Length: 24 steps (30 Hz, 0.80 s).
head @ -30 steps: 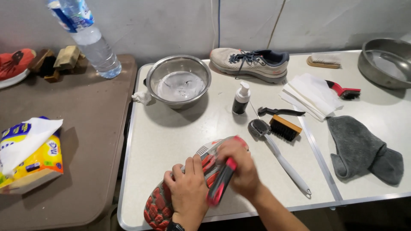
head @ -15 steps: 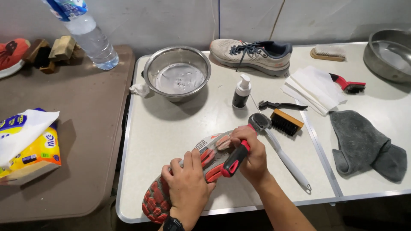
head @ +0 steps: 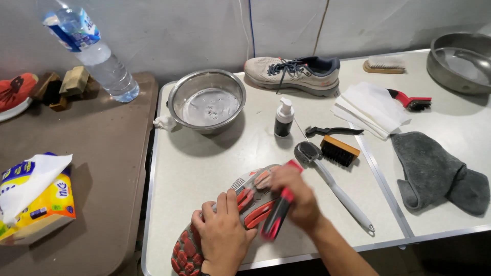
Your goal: The person scrubs the sole of a red and grey sneaker using a red brush, then wipes it with a grey cloth. They apply a white foam cleaner from a bottle and continue scrubbing the sole with a black brush.
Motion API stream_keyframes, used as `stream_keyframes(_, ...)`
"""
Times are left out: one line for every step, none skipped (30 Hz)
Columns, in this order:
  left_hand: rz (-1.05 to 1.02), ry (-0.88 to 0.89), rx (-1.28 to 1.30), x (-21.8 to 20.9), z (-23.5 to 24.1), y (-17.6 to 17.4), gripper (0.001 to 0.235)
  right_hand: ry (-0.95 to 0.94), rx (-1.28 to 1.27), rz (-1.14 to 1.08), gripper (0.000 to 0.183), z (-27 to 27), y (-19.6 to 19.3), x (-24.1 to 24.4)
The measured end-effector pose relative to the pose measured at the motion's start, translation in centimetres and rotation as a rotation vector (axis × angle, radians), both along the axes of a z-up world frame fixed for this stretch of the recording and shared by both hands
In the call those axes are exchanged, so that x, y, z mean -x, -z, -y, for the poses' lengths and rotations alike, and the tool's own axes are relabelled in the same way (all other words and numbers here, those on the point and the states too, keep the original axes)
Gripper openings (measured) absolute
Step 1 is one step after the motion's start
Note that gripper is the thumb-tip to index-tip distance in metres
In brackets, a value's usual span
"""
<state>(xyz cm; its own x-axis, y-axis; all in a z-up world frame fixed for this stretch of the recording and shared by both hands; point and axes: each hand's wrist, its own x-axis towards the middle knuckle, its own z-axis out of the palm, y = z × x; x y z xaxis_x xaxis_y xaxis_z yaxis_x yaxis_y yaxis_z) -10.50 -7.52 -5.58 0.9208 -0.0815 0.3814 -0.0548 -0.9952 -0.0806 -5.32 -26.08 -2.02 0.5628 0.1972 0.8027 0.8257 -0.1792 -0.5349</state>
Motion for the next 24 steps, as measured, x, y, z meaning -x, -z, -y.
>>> stream_keyframes(-0.003,-0.014,0.002,0.3,0.1,-0.1,0.117,-0.014,0.002,-0.003,0.013,0.4,0.4,0.0)
stream_keyframes(-0.013,-0.01,-0.007,0.5,0.2,-0.3,0.116,0.045,-0.007,-0.04,0.013,0.9,0.8,0.0)
stream_keyframes(-0.017,0.008,-0.017,0.3,0.4,-0.5,0.115,0.117,-0.017,-0.07,0.014,1.5,1.0,-0.3)
stream_keyframes(-0.014,0.007,-0.017,0.0,0.1,-0.4,0.115,0.116,-0.017,-0.066,0.014,0.9,0.2,0.8)
stream_keyframes(-0.02,-0.001,-0.002,-0.1,-0.1,-0.3,0.113,0.009,0.079,-0.022,0.013,0.4,-0.6,2.0)
stream_keyframes(-0.027,-0.01,0.014,-0.3,-0.2,0.0,0.112,-0.099,0.175,0.021,0.014,-0.1,-1.3,3.3)
stream_keyframes(-0.037,-0.004,0.015,-0.2,-0.1,0.0,0.112,-0.093,0.176,0.01,0.014,1.3,0.6,2.3)
stream_keyframes(-0.064,0.006,-0.01,0.0,-0.2,0.0,0.118,0.05,0.08,-0.033,0.012,2.6,2.5,1.4)
stream_keyframes(-0.076,0.001,-0.035,-0.4,-0.2,-0.2,0.123,0.179,-0.014,-0.063,0.013,3.8,4.1,-0.3)
stream_keyframes(-0.072,-0.008,-0.032,-0.3,-0.2,-0.2,0.123,0.171,-0.012,-0.059,0.013,3.0,3.8,0.3)
stream_keyframes(-0.071,-0.012,-0.009,-0.3,-0.2,-0.1,0.12,0.118,-0.015,-0.025,0.01,2.2,3.5,1.1)
stream_keyframes(-0.07,-0.016,0.014,-0.4,-0.2,0.0,0.118,0.064,-0.017,0.009,0.016,1.5,3.2,1.8)
stream_keyframes(-0.075,-0.01,0.012,-0.3,-0.2,0.0,0.118,0.07,-0.018,0.003,0.016,1.7,3.7,2.1)
stream_keyframes(-0.077,-0.013,0.0,-0.3,-0.2,0.0,0.119,0.039,0.019,0.015,0.015,1.8,4.1,2.4)
stream_keyframes(-0.077,-0.019,-0.007,-0.2,-0.2,0.1,0.121,0.006,0.061,0.028,0.015,2.0,4.6,2.7)
stream_keyframes(-0.079,-0.016,-0.005,-0.2,-0.1,0.1,0.121,0.009,0.064,0.026,0.015,2.6,4.4,2.0)
stream_keyframes(-0.055,-0.005,-0.026,-0.1,-0.1,0.0,0.12,0.149,-0.028,-0.101,0.02,3.1,4.1,1.2)
stream_keyframes(-0.032,0.006,-0.048,0.0,-0.1,-0.2,0.119,0.287,-0.119,-0.23,0.026,3.6,3.7,0.3)
stream_keyframes(-0.027,0.005,-0.05,-0.2,-0.2,0.0,0.119,0.287,-0.121,-0.225,0.026,2.6,3.4,0.7)
stream_keyframes(-0.065,-0.014,-0.037,-0.3,-0.3,0.1,0.12,0.167,-0.061,-0.093,0.021,1.6,3.2,1.1)
stream_keyframes(-0.11,-0.025,-0.026,-0.4,-0.3,0.3,0.12,0.054,0.0,0.031,0.017,0.7,3.0,1.8)
stream_keyframes(-0.112,-0.018,-0.028,-0.6,-0.1,0.1,0.12,0.061,-0.002,0.028,0.017,0.9,2.3,1.1)
stream_keyframes(-0.087,-0.006,-0.02,-0.4,-0.1,0.0,0.119,0.072,-0.012,0.049,0.013,0.9,1.7,0.5)
stream_keyframes(-0.061,0.006,-0.012,-0.3,-0.2,-0.2,0.118,0.082,-0.023,0.069,0.008,0.9,1.1,0.0)
